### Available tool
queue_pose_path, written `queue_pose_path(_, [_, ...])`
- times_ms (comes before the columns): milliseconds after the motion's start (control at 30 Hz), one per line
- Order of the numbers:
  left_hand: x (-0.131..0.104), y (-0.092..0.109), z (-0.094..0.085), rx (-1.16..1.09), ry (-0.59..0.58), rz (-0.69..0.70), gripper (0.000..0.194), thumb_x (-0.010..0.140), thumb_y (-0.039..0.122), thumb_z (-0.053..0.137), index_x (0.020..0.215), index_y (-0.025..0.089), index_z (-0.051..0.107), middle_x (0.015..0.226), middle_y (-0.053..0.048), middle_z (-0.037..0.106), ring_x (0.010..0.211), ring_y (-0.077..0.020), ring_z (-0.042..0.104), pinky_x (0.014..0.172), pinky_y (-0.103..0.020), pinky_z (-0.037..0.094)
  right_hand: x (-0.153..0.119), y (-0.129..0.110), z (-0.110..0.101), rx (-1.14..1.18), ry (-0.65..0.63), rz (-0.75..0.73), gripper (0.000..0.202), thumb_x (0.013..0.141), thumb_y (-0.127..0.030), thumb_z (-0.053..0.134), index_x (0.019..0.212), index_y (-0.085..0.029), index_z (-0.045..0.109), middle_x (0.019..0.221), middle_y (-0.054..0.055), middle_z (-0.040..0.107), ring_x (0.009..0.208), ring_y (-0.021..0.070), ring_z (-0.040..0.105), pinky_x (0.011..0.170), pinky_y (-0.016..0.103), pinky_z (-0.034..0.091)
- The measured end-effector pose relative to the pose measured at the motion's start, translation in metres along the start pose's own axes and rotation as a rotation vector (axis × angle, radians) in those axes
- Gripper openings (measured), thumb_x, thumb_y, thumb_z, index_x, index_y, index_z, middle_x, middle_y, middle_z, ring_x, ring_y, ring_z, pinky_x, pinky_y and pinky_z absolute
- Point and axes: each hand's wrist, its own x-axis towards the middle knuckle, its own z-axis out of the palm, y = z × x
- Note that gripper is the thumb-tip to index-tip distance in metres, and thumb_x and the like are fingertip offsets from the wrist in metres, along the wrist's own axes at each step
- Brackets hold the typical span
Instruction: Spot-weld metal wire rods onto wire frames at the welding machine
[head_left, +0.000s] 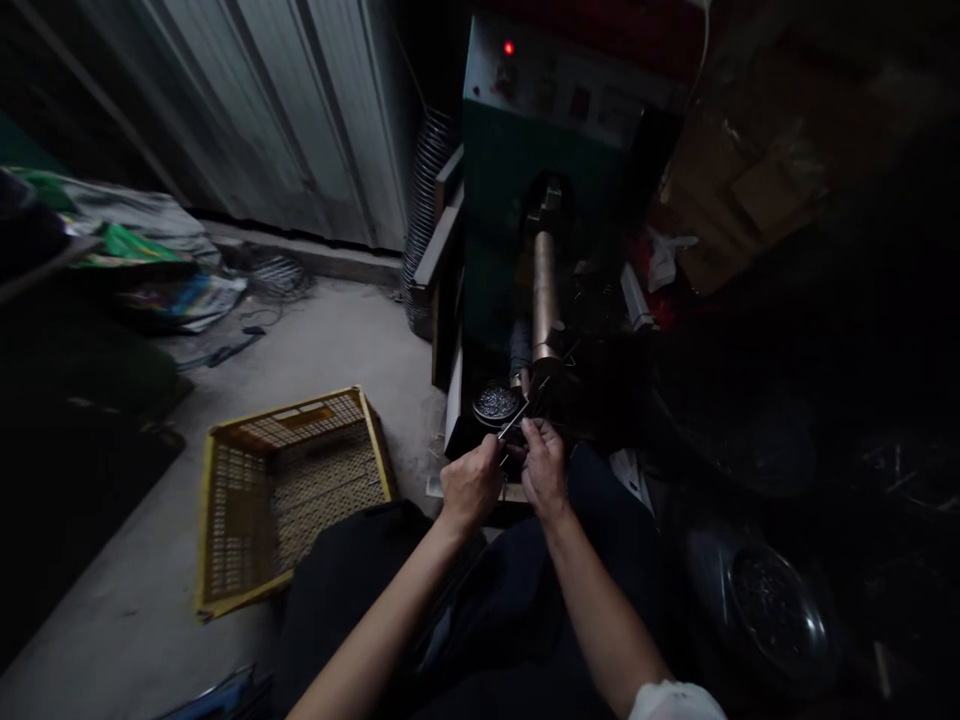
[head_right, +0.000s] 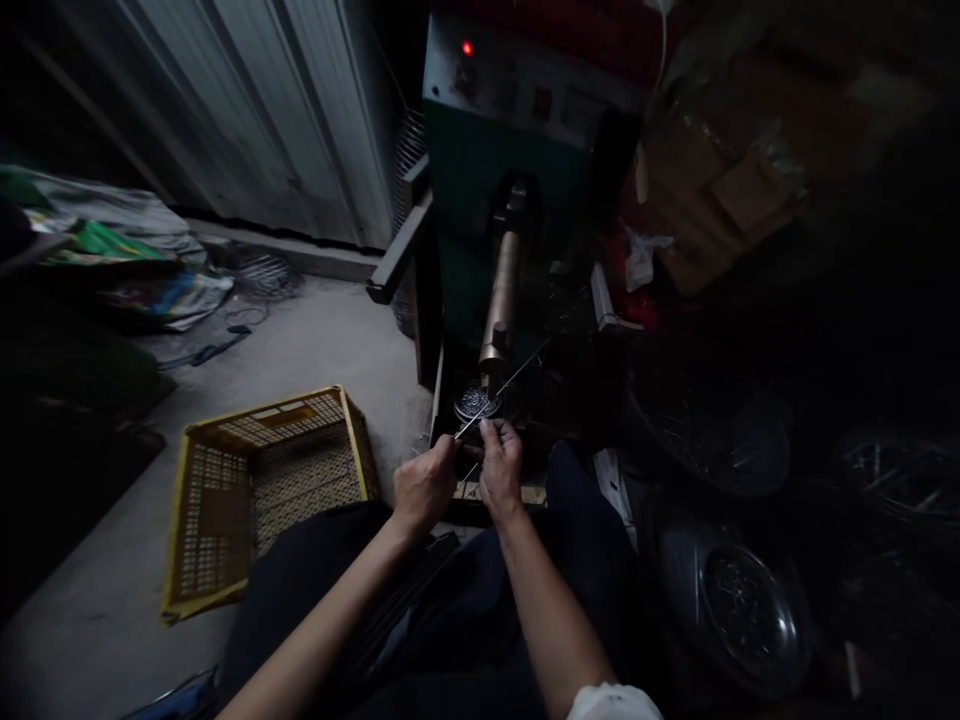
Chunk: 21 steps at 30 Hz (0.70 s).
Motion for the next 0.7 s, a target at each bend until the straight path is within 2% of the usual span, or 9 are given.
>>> queue_pose_path(333, [0.009, 0.005, -0.002, -0.027, -0.046, 0.008, 0.026, 0.100, 0.026, 0.034, 0.102, 0.021, 0.060, 0.081, -0.007, 0.072, 0.078, -0.0235, 0.070, 0.051, -0.028, 0.024, 0.013, 0.000, -0.005, -0.051, 0.021, -0.030, 0.031, 0.075, -0.043, 0.075, 0.088, -0.020, 0.058, 0.080, 0.000, 0.064, 0.069, 0.0163, 0.064, 0.059, 0.026, 0.055])
queue_pose_path(500, [0.012, 0.006, 0.002, -0.080, 0.030, 0.043, 0.025, 0.101, 0.028, 0.036, 0.098, 0.021, 0.060, 0.083, -0.005, 0.072, 0.075, -0.0213, 0.070, 0.050, -0.029, 0.022, 0.015, -0.003, -0.005, -0.062, 0.022, -0.039, 0.031, 0.076, -0.044, 0.073, 0.089, -0.020, 0.058, 0.082, 0.000, 0.066, 0.071, 0.0169, 0.065, 0.059, 0.026, 0.055])
queue_pose_path(700, [0.018, 0.010, 0.003, -0.056, 0.041, 0.057, 0.023, 0.100, 0.025, 0.036, 0.100, 0.021, 0.059, 0.083, -0.005, 0.073, 0.073, -0.0212, 0.070, 0.049, -0.029, 0.023, 0.022, -0.006, -0.005, -0.102, 0.019, -0.058, 0.028, 0.077, -0.043, 0.071, 0.085, -0.021, 0.056, 0.078, -0.001, 0.066, 0.069, 0.0173, 0.065, 0.057, 0.025, 0.053])
